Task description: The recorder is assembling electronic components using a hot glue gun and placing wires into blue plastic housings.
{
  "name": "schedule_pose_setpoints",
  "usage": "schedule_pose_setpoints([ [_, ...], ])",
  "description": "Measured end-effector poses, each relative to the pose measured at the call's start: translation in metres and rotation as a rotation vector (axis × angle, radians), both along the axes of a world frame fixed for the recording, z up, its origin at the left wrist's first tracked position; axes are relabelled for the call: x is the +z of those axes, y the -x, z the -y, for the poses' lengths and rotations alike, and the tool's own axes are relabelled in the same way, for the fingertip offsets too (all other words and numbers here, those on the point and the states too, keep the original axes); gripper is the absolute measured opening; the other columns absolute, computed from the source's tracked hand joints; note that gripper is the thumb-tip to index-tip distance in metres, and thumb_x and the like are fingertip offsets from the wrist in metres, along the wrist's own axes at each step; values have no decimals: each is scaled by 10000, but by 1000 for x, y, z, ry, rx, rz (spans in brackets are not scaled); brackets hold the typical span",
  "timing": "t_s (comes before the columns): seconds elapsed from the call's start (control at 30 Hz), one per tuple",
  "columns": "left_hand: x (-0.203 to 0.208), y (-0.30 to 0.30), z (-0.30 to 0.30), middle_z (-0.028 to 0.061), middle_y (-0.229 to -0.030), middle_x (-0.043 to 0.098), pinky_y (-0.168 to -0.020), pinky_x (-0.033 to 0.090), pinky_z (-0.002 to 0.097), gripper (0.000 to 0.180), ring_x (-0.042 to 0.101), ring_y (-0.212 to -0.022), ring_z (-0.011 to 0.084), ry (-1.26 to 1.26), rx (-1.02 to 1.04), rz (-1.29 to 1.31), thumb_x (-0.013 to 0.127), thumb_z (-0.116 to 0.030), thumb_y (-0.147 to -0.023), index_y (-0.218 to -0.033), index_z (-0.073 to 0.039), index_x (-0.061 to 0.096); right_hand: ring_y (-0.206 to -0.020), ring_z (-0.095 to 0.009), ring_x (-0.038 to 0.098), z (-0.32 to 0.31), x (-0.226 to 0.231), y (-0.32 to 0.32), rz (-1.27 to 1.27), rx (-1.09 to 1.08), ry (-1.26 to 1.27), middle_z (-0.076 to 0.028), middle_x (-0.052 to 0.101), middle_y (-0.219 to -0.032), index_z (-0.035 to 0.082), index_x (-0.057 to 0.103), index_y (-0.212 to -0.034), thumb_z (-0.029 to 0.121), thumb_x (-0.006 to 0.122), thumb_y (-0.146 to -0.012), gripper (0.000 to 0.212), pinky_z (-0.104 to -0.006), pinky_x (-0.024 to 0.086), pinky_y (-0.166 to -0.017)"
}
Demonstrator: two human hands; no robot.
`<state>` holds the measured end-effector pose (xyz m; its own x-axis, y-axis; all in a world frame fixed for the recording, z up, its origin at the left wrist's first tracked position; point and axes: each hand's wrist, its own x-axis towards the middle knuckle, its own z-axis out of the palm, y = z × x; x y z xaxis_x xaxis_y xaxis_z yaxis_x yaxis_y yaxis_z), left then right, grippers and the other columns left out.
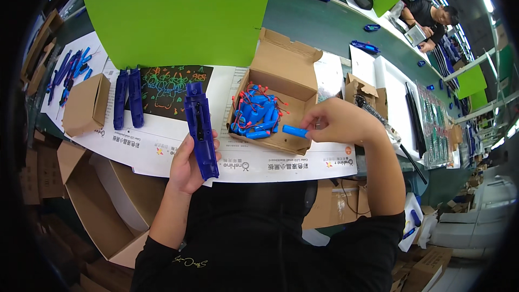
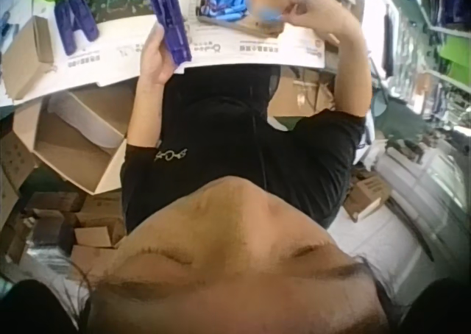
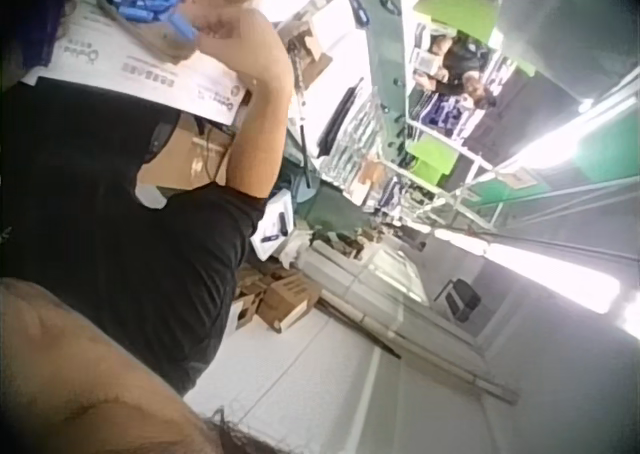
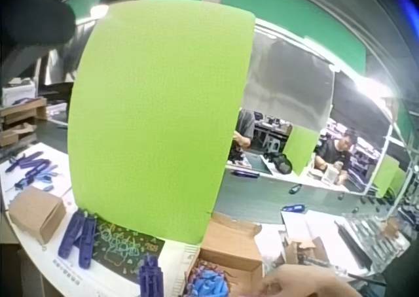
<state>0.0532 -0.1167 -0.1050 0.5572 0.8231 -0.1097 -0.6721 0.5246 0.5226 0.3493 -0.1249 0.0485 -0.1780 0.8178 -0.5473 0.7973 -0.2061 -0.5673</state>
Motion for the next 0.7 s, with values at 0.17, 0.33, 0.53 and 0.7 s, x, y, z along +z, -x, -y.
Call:
schedule_pose_setpoints([
  [0.17,11,-7,-2,120,-1002,566,-718,488,308,340,555,-817,165,23,-52,-5,382,-230,-952,-1195,0,440,-560,-66,518,21,-10,8,-664,-353,110,-49,623,-805,-58,584,-1060,46,641,-799,287,-192,407,-490],
  [0.33,45,-32,12,79,-934,569,-659,463,259,275,539,-745,113,-51,-19,-209,470,-199,-927,-1129,-12,467,-537,-62,489,38,-24,57,-832,-392,119,-57,551,-855,39,377,-1327,20,566,-846,517,-195,380,-458],
  [0.53,46,-47,16,6,-905,559,-669,448,219,348,527,-758,61,-88,45,-322,673,-130,-823,-1105,-34,494,-554,-33,507,51,-35,85,-642,-372,-63,-35,524,-865,92,385,-1335,19,580,-836,540,-168,388,-492],
  [0.7,46,-48,18,36,-979,571,-812,454,259,375,545,-902,82,-123,-6,-335,670,-136,-824,-1132,-23,488,-586,-22,509,57,-34,92,-511,-297,-206,-29,518,-858,94,477,-1252,27,598,-830,444,-172,392,-530],
])
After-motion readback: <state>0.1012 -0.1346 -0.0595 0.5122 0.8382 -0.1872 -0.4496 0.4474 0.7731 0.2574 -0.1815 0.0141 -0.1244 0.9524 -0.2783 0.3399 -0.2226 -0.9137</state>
